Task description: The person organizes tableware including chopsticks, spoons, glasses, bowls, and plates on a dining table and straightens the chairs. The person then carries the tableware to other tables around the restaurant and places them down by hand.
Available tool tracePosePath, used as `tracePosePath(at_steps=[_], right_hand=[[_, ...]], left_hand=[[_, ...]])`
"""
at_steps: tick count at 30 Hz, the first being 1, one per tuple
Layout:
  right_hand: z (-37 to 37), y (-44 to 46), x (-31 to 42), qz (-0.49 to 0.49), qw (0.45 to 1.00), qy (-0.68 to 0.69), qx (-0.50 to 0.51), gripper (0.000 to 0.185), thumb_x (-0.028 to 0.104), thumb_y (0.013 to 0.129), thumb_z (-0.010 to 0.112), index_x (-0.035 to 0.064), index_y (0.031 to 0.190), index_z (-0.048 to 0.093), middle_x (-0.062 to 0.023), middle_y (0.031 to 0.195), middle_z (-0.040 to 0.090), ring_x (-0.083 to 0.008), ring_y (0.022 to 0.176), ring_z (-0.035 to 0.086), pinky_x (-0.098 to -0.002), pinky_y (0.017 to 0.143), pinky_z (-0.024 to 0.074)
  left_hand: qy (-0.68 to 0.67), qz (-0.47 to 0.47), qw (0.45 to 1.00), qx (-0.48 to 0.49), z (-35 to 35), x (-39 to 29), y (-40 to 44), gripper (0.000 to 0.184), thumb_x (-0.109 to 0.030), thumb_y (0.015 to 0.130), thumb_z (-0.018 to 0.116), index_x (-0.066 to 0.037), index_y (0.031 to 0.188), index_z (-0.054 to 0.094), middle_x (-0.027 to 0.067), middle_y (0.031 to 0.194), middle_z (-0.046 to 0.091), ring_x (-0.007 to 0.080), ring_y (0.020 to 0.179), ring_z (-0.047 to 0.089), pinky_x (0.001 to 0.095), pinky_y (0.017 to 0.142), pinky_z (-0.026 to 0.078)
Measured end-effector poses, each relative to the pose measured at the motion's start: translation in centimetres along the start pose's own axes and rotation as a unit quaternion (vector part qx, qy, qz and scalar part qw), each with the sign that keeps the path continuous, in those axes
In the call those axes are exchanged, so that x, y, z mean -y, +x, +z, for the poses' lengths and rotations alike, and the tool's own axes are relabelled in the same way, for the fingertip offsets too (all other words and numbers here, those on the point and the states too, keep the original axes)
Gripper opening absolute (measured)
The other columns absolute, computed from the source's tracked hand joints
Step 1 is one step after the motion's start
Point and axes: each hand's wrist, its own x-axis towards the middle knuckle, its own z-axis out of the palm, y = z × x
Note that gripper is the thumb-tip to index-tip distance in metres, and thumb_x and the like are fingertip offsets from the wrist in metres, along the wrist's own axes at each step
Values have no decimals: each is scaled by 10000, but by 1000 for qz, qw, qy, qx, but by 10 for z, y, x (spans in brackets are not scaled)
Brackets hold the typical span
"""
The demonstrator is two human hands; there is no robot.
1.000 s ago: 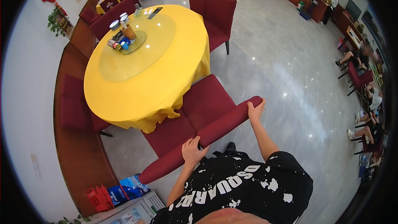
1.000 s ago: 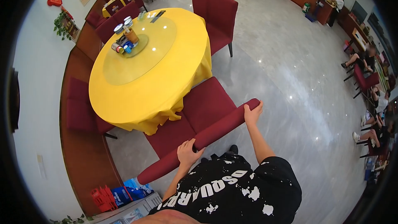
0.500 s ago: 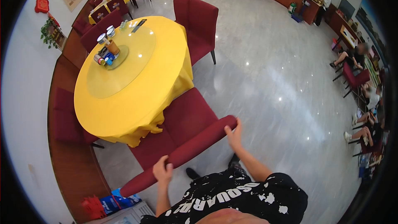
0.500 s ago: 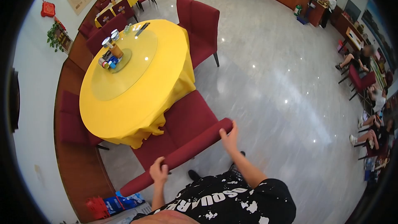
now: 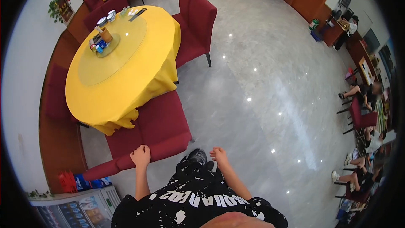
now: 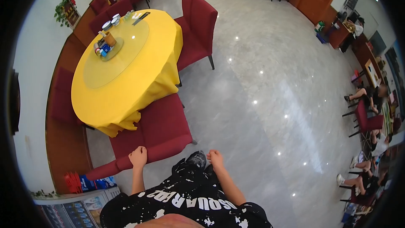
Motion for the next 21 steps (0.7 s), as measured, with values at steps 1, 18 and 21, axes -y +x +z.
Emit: tracePosePath(at_steps=[1, 18, 21], right_hand=[[-8, 15, 2, 17, 1000, 7, 9, 365, 286, 935, 567, 61, 1222, 576, -96, 994, 703, -191, 850, 650, -335, 705, 487], [-343, 188, 144, 227, 941, -19, -250, 336, 291, 920, 588, 61, 1164, 576, -116, 865, 686, -237, 737, 661, -378, 607, 516], [-353, 244, 200, 232, 944, -13, -235, 331, 282, 914, 583, 58, 1158, 570, -118, 849, 679, -237, 705, 648, -386, 586, 508]], left_hand=[[4, -28, 999, 26, 3, -20, 6, 337, -366, 911, 555, -114, 1075, 707, 105, 971, 741, 298, 949, 691, 452, 1003, 429], [-59, 414, 870, 263, 184, -550, 246, 480, -393, 909, 558, -50, 1242, 607, 207, 1195, 660, 412, 1082, 632, 498, 926, 504], [-137, 471, 842, 226, 178, -665, 283, 462, -345, 923, 580, -60, 1287, 587, 197, 1224, 650, 411, 1096, 623, 489, 943, 498]])
